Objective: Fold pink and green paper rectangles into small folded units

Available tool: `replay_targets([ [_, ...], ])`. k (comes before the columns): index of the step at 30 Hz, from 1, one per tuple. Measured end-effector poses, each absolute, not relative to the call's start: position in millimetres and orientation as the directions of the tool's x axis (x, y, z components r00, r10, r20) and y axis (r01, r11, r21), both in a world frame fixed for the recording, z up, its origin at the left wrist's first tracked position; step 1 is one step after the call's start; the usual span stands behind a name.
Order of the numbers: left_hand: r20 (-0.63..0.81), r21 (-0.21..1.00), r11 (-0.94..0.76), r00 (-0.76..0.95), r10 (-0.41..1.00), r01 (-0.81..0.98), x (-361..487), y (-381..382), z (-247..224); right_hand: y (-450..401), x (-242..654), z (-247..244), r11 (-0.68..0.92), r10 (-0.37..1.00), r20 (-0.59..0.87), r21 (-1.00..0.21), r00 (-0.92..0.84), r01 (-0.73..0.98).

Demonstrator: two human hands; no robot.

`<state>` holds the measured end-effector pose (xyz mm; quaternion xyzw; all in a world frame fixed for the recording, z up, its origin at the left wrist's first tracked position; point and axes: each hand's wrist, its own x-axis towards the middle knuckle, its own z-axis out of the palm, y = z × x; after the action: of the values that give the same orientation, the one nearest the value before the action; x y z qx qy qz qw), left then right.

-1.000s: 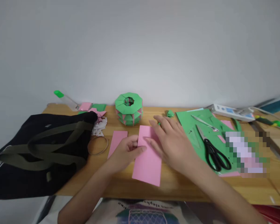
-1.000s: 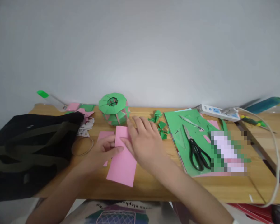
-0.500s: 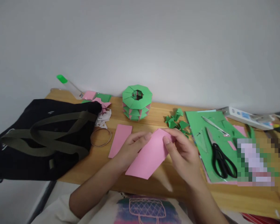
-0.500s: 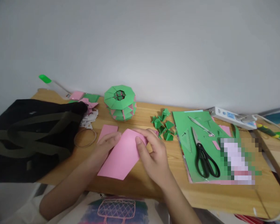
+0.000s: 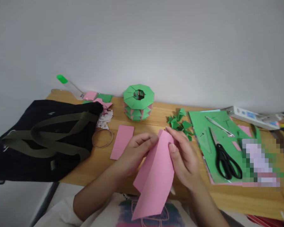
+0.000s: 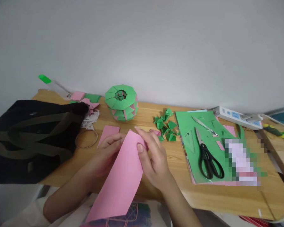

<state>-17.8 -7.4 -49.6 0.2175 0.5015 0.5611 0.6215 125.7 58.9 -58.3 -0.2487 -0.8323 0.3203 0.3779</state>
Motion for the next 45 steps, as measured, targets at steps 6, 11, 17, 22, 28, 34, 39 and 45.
replay_targets([
  [6, -0.344, 0.884, 0.203, -0.29, 0.893, -0.421, -15, -7, -50, 60, 122, -65, 0.798, 0.586, 0.599, -0.545, -0.546, 0.258],
  [11, -0.386, 0.871, 0.27, -0.235, 0.892, -0.41, -16, -6, -49, 62, 123, -73, 0.798, 0.574, 0.525, -0.531, -0.628, 0.286],
  [17, -0.348, 0.887, 0.249, -0.208, 0.914, -0.389, -17, -4, -52, 64, 126, -74, 0.842, 0.54, 0.657, -0.426, -0.527, 0.331],
  [22, -0.316, 0.939, 0.242, -0.335, 0.888, -0.245, -27, -8, -57, 63, 138, -66, 0.77, 0.601, 0.622, -0.619, -0.502, 0.154],
  [28, -0.306, 0.951, 0.275, -0.534, 0.788, -0.139, -73, -26, -80, 66, 143, -88, -0.06, 0.907, -0.063, -0.998, -0.417, 0.02],
  [34, -0.278, 0.947, 0.32, -0.523, 0.806, -0.01, -90, -22, -107, 70, 128, -113, -0.279, 0.875, -0.258, -0.96, -0.411, 0.008],
  [39, -0.191, 0.937, 0.311, -0.514, 0.836, 0.157, -94, -11, -121, 75, 125, -121, -0.292, 0.876, -0.272, -0.956, -0.398, 0.009],
  [45, -0.01, 0.888, 0.263, -0.555, 0.832, 0.377, -99, -12, -113, 78, 124, -120, -0.282, 0.876, -0.261, -0.959, -0.406, 0.008],
])
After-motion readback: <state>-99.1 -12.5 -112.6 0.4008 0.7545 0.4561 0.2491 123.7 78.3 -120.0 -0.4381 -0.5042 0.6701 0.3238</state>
